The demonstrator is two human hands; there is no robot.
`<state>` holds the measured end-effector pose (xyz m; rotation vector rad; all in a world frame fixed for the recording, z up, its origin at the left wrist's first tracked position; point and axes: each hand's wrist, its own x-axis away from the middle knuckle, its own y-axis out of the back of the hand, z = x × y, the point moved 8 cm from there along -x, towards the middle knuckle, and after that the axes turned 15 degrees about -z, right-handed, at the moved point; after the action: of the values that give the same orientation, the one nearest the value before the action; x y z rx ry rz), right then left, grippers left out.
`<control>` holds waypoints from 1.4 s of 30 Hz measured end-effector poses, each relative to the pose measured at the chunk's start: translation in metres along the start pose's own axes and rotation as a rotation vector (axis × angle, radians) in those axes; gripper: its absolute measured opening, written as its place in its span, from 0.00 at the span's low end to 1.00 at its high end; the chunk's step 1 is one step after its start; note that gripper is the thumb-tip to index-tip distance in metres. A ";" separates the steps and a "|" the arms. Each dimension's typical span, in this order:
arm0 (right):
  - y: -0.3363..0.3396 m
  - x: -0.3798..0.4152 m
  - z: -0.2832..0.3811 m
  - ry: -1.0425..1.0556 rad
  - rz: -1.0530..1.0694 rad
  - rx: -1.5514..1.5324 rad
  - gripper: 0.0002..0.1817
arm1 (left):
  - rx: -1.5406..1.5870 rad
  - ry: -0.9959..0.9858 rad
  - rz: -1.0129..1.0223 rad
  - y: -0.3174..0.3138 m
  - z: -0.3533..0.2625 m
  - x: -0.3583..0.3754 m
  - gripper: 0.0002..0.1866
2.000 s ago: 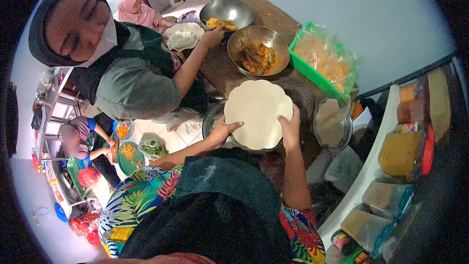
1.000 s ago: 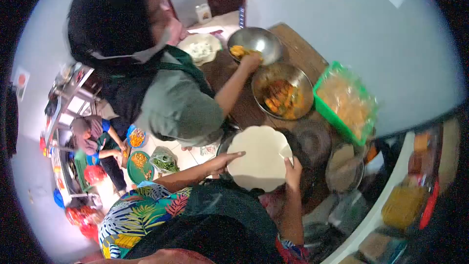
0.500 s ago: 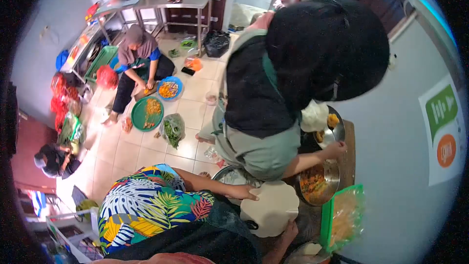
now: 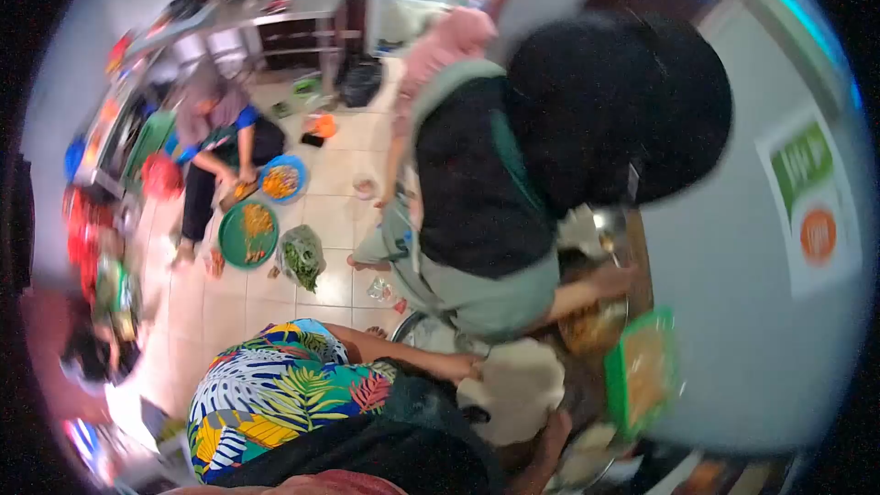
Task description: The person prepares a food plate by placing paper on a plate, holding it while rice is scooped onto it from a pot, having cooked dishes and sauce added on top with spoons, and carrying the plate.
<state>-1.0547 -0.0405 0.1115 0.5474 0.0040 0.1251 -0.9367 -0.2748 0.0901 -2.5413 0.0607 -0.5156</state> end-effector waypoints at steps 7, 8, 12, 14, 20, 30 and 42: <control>0.032 0.077 -0.096 -0.409 -0.309 -0.291 0.13 | -0.652 -0.117 0.030 0.009 0.089 -0.029 0.21; 0.035 0.093 -0.118 -0.501 -0.361 -0.388 0.12 | -0.330 0.088 -0.063 0.009 0.101 -0.025 0.20; 0.051 0.144 -0.143 -0.649 -0.472 -0.413 0.11 | -0.255 0.515 -0.442 0.003 0.091 -0.006 0.20; 0.051 0.164 -0.160 -0.665 -0.501 -0.487 0.10 | -0.226 0.512 -0.317 0.020 0.119 -0.021 0.21; 0.024 0.202 -0.209 -0.652 -0.569 -0.508 0.11 | -0.136 0.439 -0.276 0.020 0.104 -0.017 0.20; -0.043 0.233 -0.268 -0.682 -0.579 -0.484 0.08 | -0.244 0.546 -0.326 0.096 0.146 0.007 0.27; -0.199 0.253 -0.384 -0.190 0.002 0.342 0.08 | -0.166 0.310 -0.610 0.175 0.209 0.101 0.21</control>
<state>-0.7941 0.0205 -0.3126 0.8997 -0.1626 0.0737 -0.7540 -0.3337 -0.1286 -2.5912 -0.5972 -1.1757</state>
